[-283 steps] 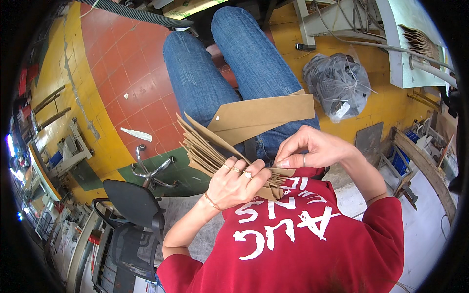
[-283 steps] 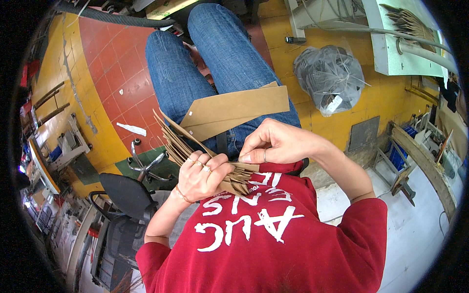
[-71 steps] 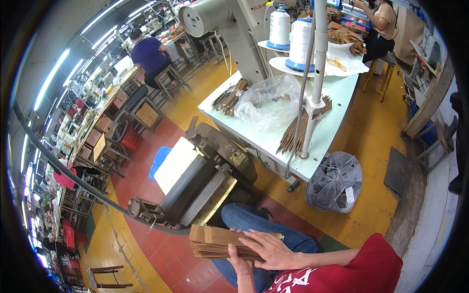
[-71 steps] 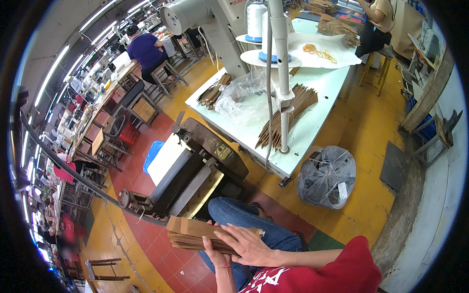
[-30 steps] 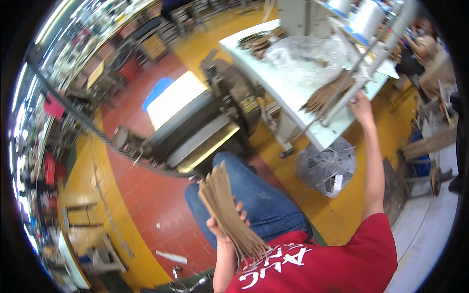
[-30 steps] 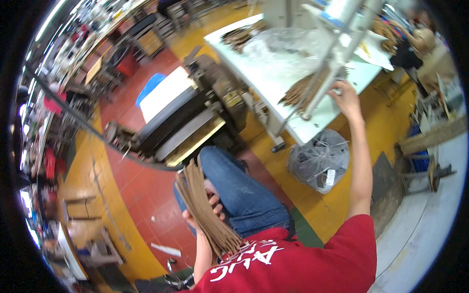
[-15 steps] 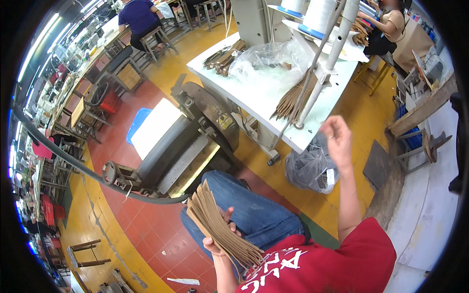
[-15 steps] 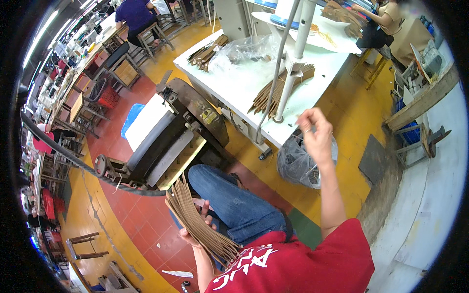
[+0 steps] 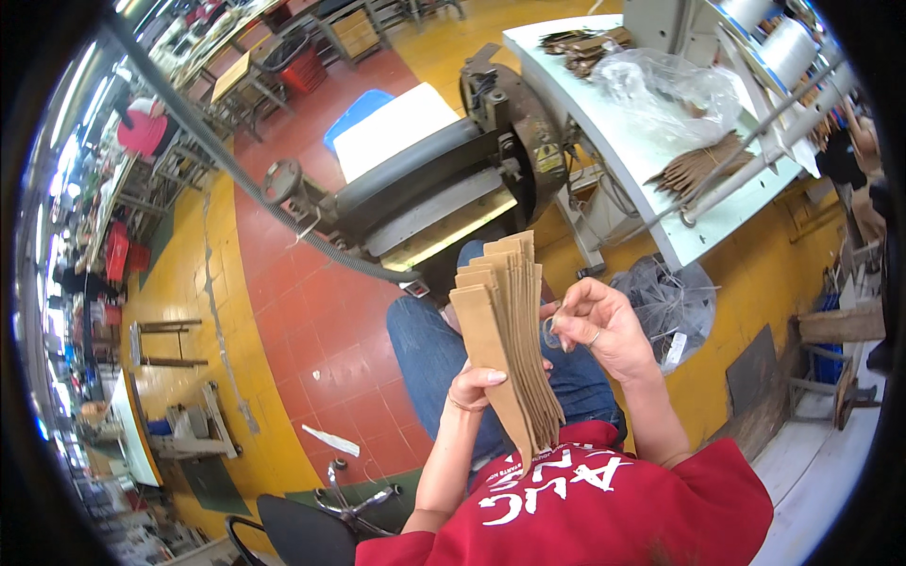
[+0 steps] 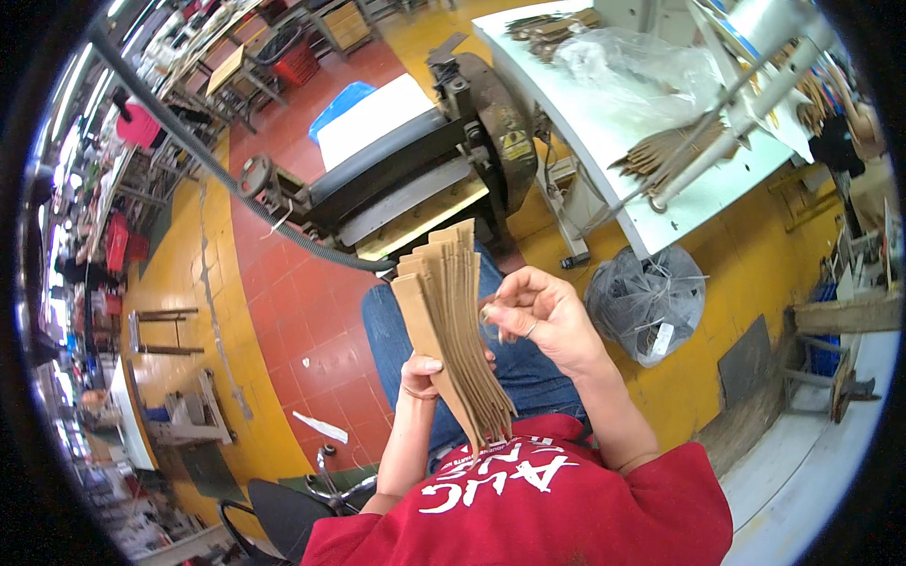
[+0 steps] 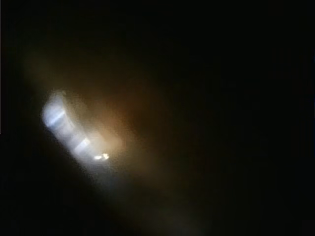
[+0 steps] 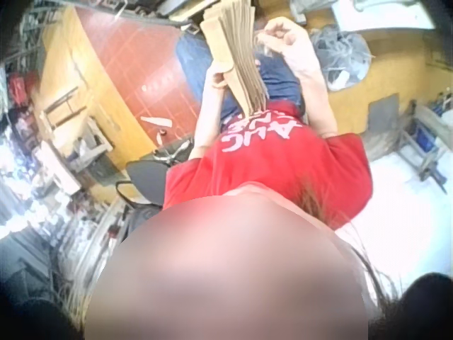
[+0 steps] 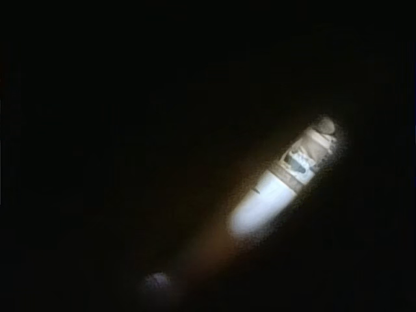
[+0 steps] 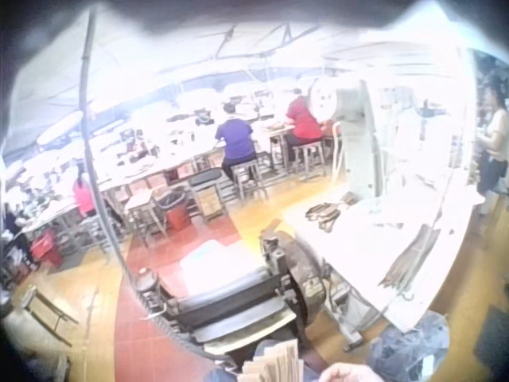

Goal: The person sits at a sanding machine and feeds flat cardboard pieces through the rollers one at a time. They stack the processed pieces on a nearby surface and occasionally adjust the pile.

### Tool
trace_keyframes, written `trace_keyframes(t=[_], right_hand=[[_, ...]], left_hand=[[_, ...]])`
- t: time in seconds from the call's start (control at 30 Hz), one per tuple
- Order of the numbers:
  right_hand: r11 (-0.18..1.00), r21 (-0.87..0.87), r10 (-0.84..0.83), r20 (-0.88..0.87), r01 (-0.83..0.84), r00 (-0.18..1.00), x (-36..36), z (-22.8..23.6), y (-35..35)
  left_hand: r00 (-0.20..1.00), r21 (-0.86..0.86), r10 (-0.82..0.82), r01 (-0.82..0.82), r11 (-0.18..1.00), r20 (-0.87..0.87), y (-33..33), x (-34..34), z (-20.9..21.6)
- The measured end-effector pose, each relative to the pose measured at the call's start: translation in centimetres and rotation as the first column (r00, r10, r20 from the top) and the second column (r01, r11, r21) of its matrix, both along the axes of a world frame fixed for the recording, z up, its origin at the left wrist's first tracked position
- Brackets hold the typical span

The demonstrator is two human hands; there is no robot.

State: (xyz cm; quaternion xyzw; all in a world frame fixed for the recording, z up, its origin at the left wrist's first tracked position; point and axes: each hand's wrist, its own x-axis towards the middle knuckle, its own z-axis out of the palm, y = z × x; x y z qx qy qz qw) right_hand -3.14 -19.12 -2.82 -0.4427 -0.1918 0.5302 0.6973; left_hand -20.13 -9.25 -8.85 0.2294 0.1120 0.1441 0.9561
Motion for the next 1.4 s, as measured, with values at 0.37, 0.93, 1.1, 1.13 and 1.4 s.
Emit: trace_keyframes(t=[0.37,0.93,1.1,1.13,1.4], right_hand=[[0.999,0.012,-0.027,-0.244,0.031,0.969,0.7,-1.3,0.0],[0.981,0.041,0.183,0.126,-0.190,0.975,-4.3,-4.3,3.4],[0.990,-0.043,0.131,-0.049,-0.133,0.990,-2.7,-5.2,2.1],[0.994,-0.036,0.104,-0.067,-0.106,0.992,-1.5,-4.9,2.0],[0.478,-0.284,0.518,0.855,-0.831,0.006,2.6,-0.1,5.3]], left_hand=[[0.706,-0.494,0.179,0.269,0.827,0.685,-0.4,1.1,-1.7],[0.916,-0.262,0.180,-0.087,0.961,0.358,0.3,-1.8,-2.6],[0.949,0.307,-0.221,0.284,0.908,-0.225,1.3,-3.6,-2.6],[0.939,0.279,-0.260,0.318,0.906,-0.227,1.2,-3.5,-2.3],[0.608,0.482,-0.475,0.794,0.370,-0.636,-1.1,1.2,-0.7]])
